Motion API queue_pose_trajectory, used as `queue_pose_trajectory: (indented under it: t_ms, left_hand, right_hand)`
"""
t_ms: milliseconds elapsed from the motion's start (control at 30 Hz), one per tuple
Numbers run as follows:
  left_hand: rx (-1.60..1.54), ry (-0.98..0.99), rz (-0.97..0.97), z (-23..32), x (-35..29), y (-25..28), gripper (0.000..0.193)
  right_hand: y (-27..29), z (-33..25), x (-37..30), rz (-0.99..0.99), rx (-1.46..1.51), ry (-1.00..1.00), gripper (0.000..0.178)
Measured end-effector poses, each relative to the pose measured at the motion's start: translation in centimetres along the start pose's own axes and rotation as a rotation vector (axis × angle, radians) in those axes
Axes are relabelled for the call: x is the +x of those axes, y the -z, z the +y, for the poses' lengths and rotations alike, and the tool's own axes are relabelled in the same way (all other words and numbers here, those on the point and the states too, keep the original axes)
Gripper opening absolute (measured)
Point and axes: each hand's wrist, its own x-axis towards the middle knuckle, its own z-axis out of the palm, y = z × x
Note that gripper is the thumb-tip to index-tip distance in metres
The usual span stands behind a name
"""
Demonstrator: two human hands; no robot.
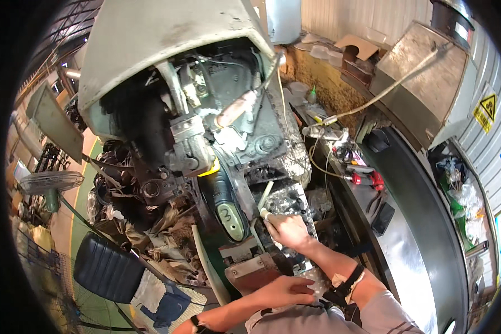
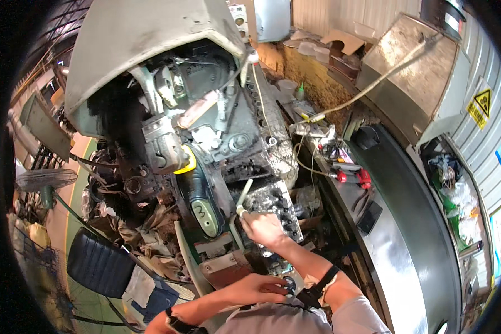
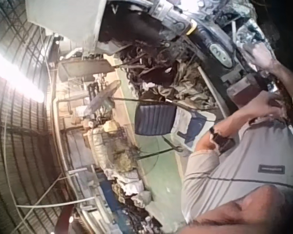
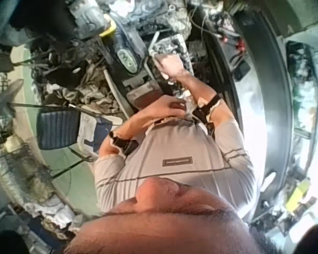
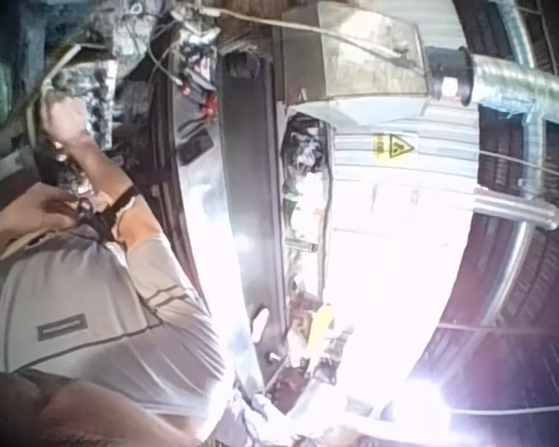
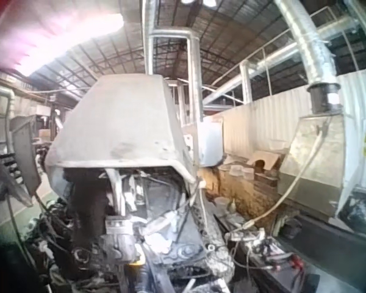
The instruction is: Operate a shoe-lasting machine to shape and secure the shoe upper to the sole component.
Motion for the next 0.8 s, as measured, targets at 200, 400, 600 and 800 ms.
queue_pose_trajectory:
  t_ms: [200, 400, 600, 800]
  left_hand:
    - [-0.431, -0.308, 0.520, -3.3, -11.0, 7.5, 0.016]
    - [-0.780, -0.619, 1.067, -4.4, -12.0, 12.2, 0.019]
    - [-0.905, -0.615, 1.123, -6.0, -11.4, 15.0, 0.018]
    - [-0.762, -0.506, 1.150, -4.7, -10.8, 15.0, 0.018]
  right_hand:
    - [1.8, -2.3, 1.7, -0.045, 0.280, -0.261, 0.044]
    - [1.2, -9.8, 6.6, -0.230, 0.288, -0.237, 0.105]
    - [-2.3, -10.9, 6.0, -0.093, 0.157, -0.193, 0.100]
    - [-2.2, -11.1, 6.1, -0.100, 0.208, -0.192, 0.102]
